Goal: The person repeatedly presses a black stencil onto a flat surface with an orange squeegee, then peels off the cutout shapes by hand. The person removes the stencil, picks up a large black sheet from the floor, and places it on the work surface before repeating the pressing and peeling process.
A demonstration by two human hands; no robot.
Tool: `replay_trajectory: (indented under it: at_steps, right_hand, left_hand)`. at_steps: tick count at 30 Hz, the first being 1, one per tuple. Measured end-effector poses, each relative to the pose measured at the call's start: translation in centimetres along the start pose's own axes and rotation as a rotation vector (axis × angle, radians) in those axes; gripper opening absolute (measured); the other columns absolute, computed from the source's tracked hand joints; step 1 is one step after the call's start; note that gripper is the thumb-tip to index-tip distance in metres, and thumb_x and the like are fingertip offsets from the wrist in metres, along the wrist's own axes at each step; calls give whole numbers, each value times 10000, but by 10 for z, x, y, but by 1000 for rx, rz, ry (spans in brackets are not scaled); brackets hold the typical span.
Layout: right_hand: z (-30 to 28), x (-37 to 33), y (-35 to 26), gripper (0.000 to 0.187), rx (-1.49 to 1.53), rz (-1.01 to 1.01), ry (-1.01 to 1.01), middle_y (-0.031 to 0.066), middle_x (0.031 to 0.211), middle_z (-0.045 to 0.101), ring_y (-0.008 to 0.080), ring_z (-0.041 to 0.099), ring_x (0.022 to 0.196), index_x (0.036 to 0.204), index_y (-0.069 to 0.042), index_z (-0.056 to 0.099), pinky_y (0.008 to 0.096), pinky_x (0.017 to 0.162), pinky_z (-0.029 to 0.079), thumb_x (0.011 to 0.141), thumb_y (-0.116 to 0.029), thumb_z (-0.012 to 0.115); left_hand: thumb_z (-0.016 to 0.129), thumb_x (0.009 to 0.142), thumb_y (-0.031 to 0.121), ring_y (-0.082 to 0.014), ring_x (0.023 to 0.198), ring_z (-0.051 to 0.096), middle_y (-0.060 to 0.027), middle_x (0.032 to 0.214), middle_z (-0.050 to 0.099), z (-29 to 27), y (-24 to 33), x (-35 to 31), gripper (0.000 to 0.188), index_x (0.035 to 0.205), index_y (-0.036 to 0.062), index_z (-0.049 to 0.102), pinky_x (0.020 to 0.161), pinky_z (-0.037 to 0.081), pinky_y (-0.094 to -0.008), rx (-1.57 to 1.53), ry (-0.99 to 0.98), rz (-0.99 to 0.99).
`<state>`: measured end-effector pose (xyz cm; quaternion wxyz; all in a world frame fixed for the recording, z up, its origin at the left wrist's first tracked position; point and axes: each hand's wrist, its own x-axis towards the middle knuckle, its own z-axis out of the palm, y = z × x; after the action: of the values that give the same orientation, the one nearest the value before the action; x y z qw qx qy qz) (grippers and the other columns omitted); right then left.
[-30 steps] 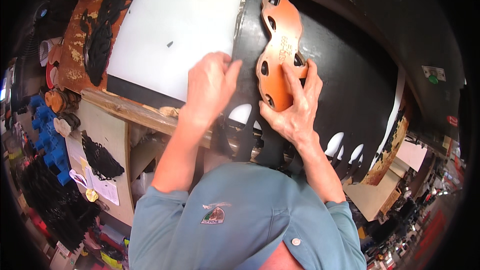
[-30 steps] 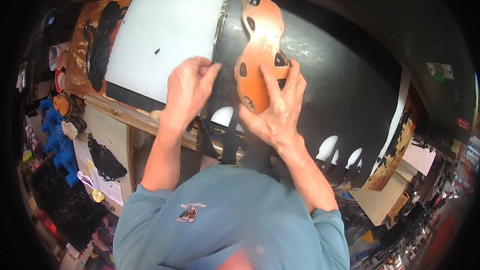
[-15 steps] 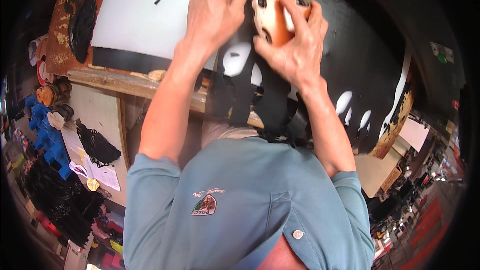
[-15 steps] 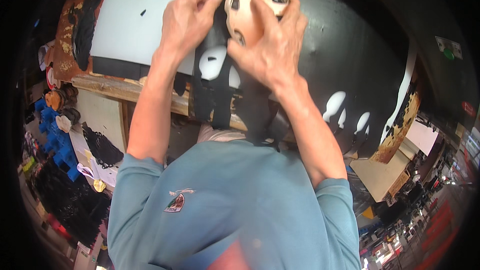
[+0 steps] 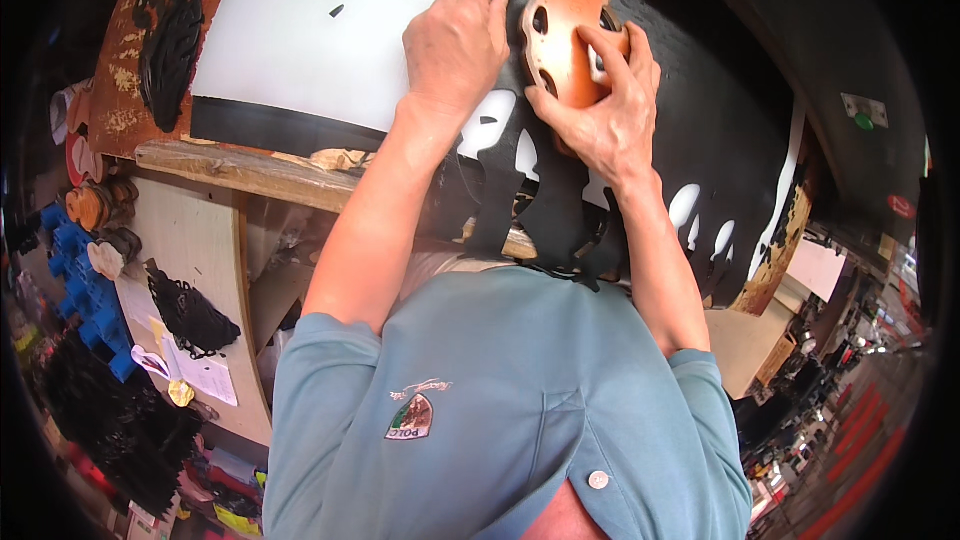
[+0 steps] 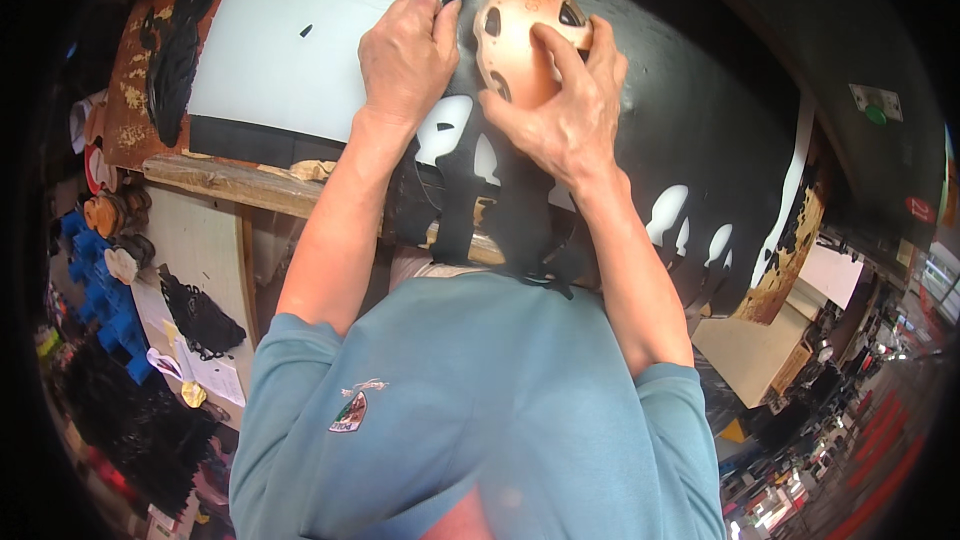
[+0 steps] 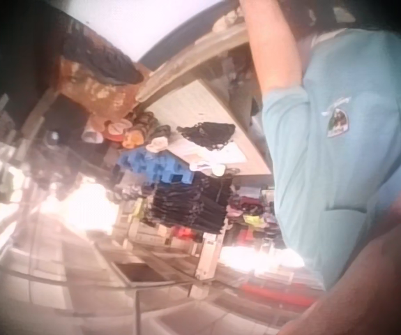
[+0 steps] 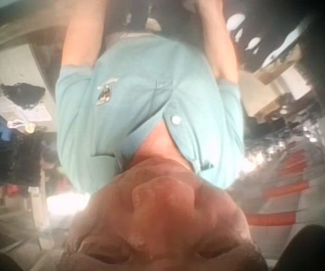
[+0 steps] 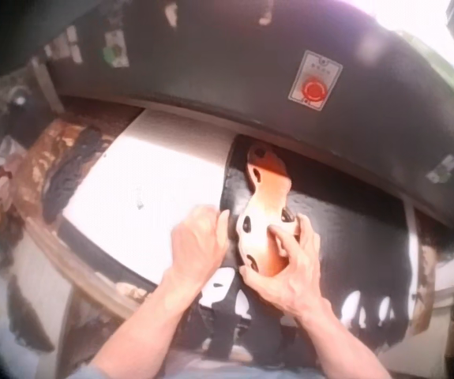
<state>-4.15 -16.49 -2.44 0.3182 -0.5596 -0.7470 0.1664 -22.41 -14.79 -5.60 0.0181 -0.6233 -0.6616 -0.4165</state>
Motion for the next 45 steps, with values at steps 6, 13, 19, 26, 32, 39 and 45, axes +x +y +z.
replay_trajectory:
  at_steps: [6, 13, 19, 26, 32, 39, 45]
  right_hand:
    - [-13, -4, 13, 882, 80, 9, -105, 283, 1547, 451, 437, 543, 1283, 1411, -78, 665, 519, 1061, 523, 636, -365, 974]
    - [-45, -47, 32, 1037, 98, -291, -129, 266, 1611, 477, 447, 504, 1438, 1571, -36, 515, 528, 1174, 460, 703, -339, 995]
    - [-23, -60, 37, 1045, 86, -206, 50, 185, 1509, 611, 363, 594, 1359, 1571, -24, 511, 449, 1154, 495, 688, -278, 1009]
    - [-18, -55, 33, 977, 54, -140, 33, 203, 1383, 647, 391, 605, 1295, 1491, -15, 566, 460, 1081, 528, 683, -341, 1007]
    - [-54, -68, 42, 631, 185, -218, 103, 180, 1227, 707, 333, 689, 1150, 1359, -10, 661, 408, 1021, 546, 828, -228, 922]
    - [-190, -98, 102, 327, 397, 163, 1020, -22, 813, 670, 33, 528, 682, 848, -28, 649, 235, 631, 444, 1091, -242, 692]
    - [-211, -105, 130, 265, 119, 47, 805, -11, 735, 586, 65, 496, 689, 890, -9, 659, 282, 620, 430, 1071, -198, 698]
  left_hand:
    - [782, 957, 175, -328, 679, 676, -126, 775, 688, 1, -6, 4, 187, 896, 8, 724, 633, 546, -422, -77, 3, -67]
    - [691, 1026, 51, -207, 676, 658, -106, 785, 702, -88, 27, -47, 129, 955, -39, 750, 659, 544, -332, -352, -152, -142]
    - [825, 827, -8, -264, 713, 615, -57, 794, 688, -96, 63, -148, 170, 893, 79, 695, 661, 458, -386, -418, -277, 162]
    - [869, 823, 143, -250, 769, 584, -14, 846, 635, -72, 56, -159, 178, 877, 140, 699, 675, 417, -395, -200, -184, 314]
    - [858, 837, 99, -313, 791, 590, -73, 870, 651, -63, 28, -153, 244, 900, 107, 622, 699, 460, -453, -183, -89, 320]
    - [812, 881, 77, -328, 764, 582, -87, 811, 623, -53, 9, -142, 194, 859, 69, 619, 704, 485, -463, -142, -43, 329]
    - [817, 882, 72, -314, 761, 574, -72, 795, 608, -45, 10, -134, 223, 822, 82, 602, 700, 472, -449, -127, 2, 367]
